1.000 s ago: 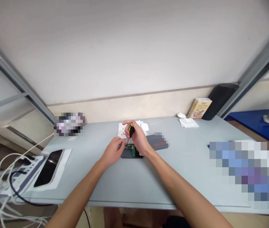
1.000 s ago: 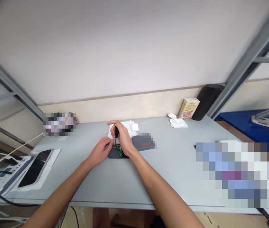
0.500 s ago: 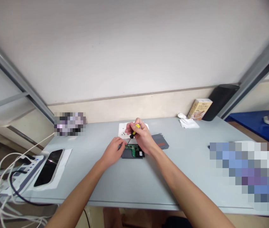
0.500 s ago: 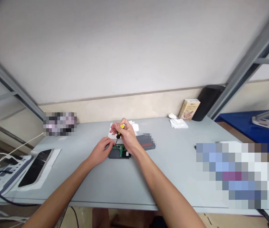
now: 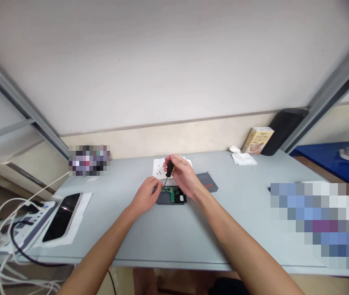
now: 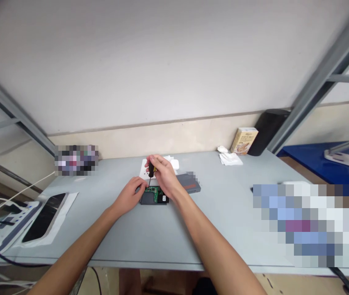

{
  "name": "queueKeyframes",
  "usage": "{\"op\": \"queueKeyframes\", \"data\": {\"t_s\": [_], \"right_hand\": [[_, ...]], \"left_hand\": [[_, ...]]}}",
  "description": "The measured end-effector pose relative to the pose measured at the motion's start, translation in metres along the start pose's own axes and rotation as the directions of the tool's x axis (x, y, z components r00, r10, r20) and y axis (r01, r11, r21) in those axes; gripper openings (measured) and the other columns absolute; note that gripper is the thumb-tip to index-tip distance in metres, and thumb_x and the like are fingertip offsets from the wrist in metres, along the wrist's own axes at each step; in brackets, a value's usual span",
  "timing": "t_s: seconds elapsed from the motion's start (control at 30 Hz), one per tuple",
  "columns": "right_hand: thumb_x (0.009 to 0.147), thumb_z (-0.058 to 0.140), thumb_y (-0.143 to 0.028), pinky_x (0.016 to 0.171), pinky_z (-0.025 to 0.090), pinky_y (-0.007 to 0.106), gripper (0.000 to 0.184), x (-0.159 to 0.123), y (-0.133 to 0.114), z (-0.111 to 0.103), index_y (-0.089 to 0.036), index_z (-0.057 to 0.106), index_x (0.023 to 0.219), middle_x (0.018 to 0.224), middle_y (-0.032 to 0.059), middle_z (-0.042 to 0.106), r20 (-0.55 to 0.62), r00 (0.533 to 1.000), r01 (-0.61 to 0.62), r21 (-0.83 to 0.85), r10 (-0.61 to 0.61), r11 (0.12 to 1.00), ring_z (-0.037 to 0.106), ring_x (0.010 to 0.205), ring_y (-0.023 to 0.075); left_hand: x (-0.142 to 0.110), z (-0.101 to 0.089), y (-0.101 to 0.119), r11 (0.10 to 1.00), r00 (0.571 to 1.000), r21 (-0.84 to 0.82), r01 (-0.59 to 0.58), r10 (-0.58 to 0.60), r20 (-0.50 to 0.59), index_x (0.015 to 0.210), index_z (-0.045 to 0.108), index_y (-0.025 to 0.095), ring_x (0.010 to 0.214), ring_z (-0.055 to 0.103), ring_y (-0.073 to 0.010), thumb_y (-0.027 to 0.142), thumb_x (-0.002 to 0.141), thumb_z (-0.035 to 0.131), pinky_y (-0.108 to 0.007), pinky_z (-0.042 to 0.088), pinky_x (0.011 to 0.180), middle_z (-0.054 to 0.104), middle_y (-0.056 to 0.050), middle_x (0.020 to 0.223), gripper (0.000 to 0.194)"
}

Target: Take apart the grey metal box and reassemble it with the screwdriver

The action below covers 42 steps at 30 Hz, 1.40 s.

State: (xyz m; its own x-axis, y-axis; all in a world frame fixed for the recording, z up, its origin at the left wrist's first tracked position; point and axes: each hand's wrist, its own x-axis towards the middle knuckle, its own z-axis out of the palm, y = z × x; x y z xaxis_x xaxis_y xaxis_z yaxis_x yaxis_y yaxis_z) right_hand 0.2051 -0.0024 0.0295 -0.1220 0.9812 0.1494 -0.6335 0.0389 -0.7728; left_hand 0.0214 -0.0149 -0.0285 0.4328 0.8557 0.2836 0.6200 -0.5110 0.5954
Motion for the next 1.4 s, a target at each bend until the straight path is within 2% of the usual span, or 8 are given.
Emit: {"op": "queueKeyframes", "data": {"t_s": [0.13,0.27,0.37,0.5,0.63,0.97,1.2,1.4], "right_hand": [[0.068,0.093,-0.054,0.077,0.047,0.032,0.046,-0.002,0.0,0.003,-0.023,0.06,0.076,0.086,0.0005,0.066,0.017,1.0,0.011,-0.009,-0.01,1.0,0.061,0.078,0.0161],[0.073,0.09,-0.057,0.066,0.039,0.029,0.048,-0.004,0.0,0.006,-0.025,0.054,0.077,0.065,-0.0055,0.051,0.061,0.998,0.032,-0.037,-0.03,0.999,0.047,0.063,0.013],[0.08,0.082,-0.063,0.065,0.037,0.03,0.044,-0.004,0.0,0.006,-0.025,0.061,0.083,0.066,-0.0051,0.047,0.047,0.998,0.044,-0.035,-0.042,0.998,0.043,0.063,0.0135],[0.084,0.075,-0.059,0.069,0.04,0.031,0.038,-0.001,0.0,0.004,-0.023,0.072,0.096,0.073,-0.0017,0.051,0.051,0.999,-0.013,0.064,0.01,0.998,0.048,0.069,0.0151],[0.077,0.082,-0.053,0.073,0.042,0.031,0.033,0.0,0.0,0.003,-0.023,0.073,0.085,0.081,0.0009,0.058,-0.008,1.0,0.008,0.048,-0.008,0.999,0.052,0.076,0.0163],[0.061,0.095,-0.031,0.078,0.044,0.03,0.045,-0.008,-0.008,0.011,-0.024,0.052,0.074,0.092,0.0003,0.07,-0.003,0.999,-0.035,0.041,0.035,0.999,0.065,0.086,0.018],[0.077,0.087,-0.05,0.058,0.032,0.027,0.051,-0.006,-0.001,0.009,-0.025,0.042,0.076,0.063,-0.0081,0.042,0.008,1.0,0.015,-0.02,-0.015,1.0,0.037,0.057,0.0112],[0.082,0.078,-0.056,0.065,0.043,0.03,0.037,0.0,-0.001,0.003,-0.025,0.06,0.085,0.073,-0.0022,0.052,0.003,1.0,-0.01,0.13,0.01,0.991,0.048,0.066,0.015]], "left_hand": [[0.0,0.0,0.0,1.0,1.0,-0.003,0.001,-0.001,-0.001,0.091,0.063,0.021,0.1,0.06,-0.024,0.027,0.106,0.043,-0.038,0.048,0.094,0.068,-0.006,0.097,0.025],[0.0,0.0,0.0,1.0,1.0,0.004,-0.002,0.002,-0.003,0.09,0.063,0.022,0.099,0.06,-0.024,0.027,0.105,0.043,-0.037,0.048,0.093,0.067,-0.006,0.096,0.025],[0.0,0.0,0.0,1.0,1.0,0.0,0.003,-0.003,-0.001,0.09,0.063,0.021,0.099,0.061,-0.0239,0.027,0.105,0.043,-0.037,0.049,0.092,0.067,-0.006,0.095,0.026],[0.001,0.0,0.0,1.0,1.0,-0.001,0.018,-0.018,0.009,0.09,0.064,0.021,0.1,0.06,-0.0244,0.026,0.104,0.044,-0.039,0.049,0.094,0.068,-0.006,0.096,0.025],[0.001,-0.001,-0.001,1.0,1.0,-0.01,0.012,-0.012,0.009,0.09,0.064,0.021,0.102,0.061,-0.0245,0.026,0.104,0.045,-0.039,0.049,0.096,0.068,-0.007,0.098,0.024],[0.0,-0.001,0.002,1.0,1.0,-0.005,-0.001,0.001,-0.005,0.09,0.063,0.022,0.099,0.06,-0.0244,0.026,0.105,0.043,-0.039,0.05,0.093,0.068,-0.006,0.095,0.025],[0.001,-0.002,0.002,1.0,1.0,0.005,0.009,-0.009,0.016,0.09,0.065,0.022,0.099,0.061,-0.0248,0.026,0.103,0.046,-0.04,0.05,0.094,0.069,-0.007,0.098,0.024],[0.001,-0.002,0.002,1.0,1.0,-0.002,0.022,-0.022,0.013,0.09,0.066,0.022,0.101,0.061,-0.0247,0.028,0.103,0.045,-0.04,0.05,0.096,0.07,-0.007,0.098,0.026]]}}
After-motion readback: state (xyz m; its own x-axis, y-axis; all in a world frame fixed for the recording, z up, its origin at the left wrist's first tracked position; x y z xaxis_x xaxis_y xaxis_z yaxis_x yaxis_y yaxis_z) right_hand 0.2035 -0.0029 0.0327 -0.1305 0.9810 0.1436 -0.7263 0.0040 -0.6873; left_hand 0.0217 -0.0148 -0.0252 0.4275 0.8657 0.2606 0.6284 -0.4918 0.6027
